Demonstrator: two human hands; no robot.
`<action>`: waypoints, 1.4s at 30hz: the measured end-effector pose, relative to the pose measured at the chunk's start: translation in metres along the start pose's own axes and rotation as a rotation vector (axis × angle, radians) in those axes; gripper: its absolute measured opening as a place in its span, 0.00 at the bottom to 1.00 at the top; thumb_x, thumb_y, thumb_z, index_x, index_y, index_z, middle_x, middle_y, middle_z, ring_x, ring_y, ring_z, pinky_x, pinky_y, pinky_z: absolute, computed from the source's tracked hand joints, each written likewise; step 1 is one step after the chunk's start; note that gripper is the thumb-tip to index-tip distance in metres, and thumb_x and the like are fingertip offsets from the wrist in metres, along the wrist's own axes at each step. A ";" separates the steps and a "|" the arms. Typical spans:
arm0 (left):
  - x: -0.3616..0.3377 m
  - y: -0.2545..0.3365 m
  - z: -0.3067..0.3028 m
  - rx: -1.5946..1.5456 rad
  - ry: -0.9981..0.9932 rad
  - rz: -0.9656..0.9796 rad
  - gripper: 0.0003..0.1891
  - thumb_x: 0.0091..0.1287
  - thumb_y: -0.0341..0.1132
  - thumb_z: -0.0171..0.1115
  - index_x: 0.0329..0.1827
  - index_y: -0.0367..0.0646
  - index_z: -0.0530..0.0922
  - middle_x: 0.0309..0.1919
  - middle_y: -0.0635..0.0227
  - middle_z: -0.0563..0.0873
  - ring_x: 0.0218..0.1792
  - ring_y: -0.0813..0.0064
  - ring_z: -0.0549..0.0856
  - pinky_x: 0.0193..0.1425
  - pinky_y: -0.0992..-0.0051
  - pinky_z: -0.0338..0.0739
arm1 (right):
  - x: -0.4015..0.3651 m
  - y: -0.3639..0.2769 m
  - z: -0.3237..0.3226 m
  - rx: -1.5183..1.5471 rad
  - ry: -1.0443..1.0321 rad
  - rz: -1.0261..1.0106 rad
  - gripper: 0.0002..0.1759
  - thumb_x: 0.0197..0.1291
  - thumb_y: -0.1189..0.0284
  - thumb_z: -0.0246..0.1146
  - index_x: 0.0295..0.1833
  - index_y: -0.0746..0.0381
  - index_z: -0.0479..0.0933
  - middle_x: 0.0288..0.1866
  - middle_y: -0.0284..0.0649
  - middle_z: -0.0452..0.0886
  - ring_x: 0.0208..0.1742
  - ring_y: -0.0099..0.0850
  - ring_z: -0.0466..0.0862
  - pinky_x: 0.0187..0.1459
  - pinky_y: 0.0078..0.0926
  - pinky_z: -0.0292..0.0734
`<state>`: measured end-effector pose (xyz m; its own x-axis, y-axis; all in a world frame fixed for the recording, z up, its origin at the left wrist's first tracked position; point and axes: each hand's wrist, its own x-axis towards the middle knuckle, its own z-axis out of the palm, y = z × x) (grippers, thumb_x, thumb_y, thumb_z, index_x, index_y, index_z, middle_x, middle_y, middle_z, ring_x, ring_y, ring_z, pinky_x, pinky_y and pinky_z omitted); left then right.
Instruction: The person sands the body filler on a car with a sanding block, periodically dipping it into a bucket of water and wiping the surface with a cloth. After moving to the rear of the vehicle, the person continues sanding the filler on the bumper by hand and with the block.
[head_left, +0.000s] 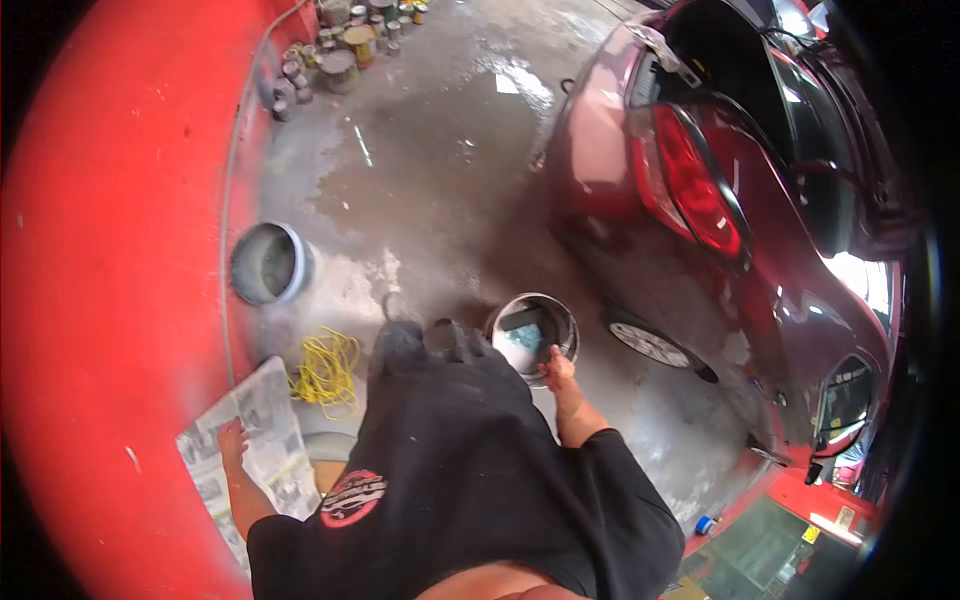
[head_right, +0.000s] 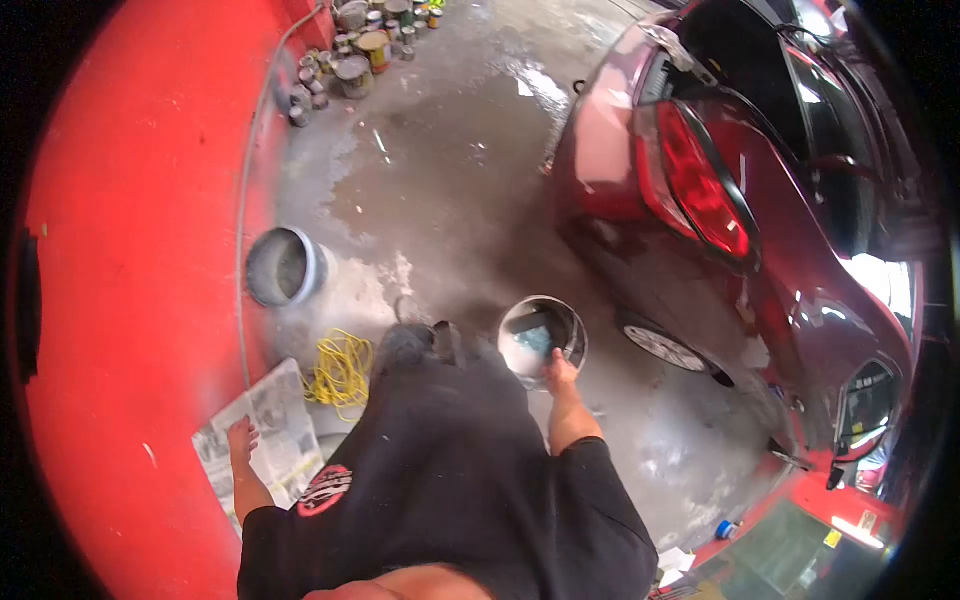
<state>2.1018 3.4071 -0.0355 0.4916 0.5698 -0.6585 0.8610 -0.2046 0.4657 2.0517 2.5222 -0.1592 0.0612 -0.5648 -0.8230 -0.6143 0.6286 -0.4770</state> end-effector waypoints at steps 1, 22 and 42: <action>0.033 0.038 -0.006 -0.009 -0.021 0.050 0.21 0.76 0.53 0.69 0.59 0.46 0.85 0.31 0.73 0.84 0.28 0.77 0.83 0.23 0.74 0.70 | 0.006 -0.004 0.018 0.028 -0.020 -0.011 0.20 0.72 0.51 0.73 0.46 0.58 0.80 0.27 0.33 0.73 0.20 0.31 0.76 0.28 0.39 0.83; 0.204 0.562 0.082 0.466 -0.238 0.114 0.30 0.71 0.61 0.73 0.61 0.44 0.80 0.32 0.72 0.85 0.29 0.77 0.83 0.31 0.69 0.77 | 0.049 -0.160 0.382 -0.205 -0.065 0.089 0.47 0.71 0.55 0.74 0.84 0.69 0.63 0.72 0.53 0.81 0.45 0.43 0.90 0.42 0.36 0.87; 0.341 0.922 0.276 0.657 -0.354 0.136 0.22 0.76 0.60 0.66 0.51 0.50 0.80 0.35 0.73 0.84 0.32 0.75 0.86 0.31 0.68 0.77 | 0.106 -0.433 0.594 -0.363 0.063 -0.071 0.48 0.70 0.43 0.67 0.81 0.68 0.69 0.84 0.57 0.69 0.84 0.48 0.70 0.83 0.40 0.64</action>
<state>3.0992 3.1936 0.0060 0.5160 0.2385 -0.8227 0.6360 -0.7500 0.1815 2.7910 2.5080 -0.2228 0.0723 -0.6389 -0.7659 -0.8501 0.3622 -0.3824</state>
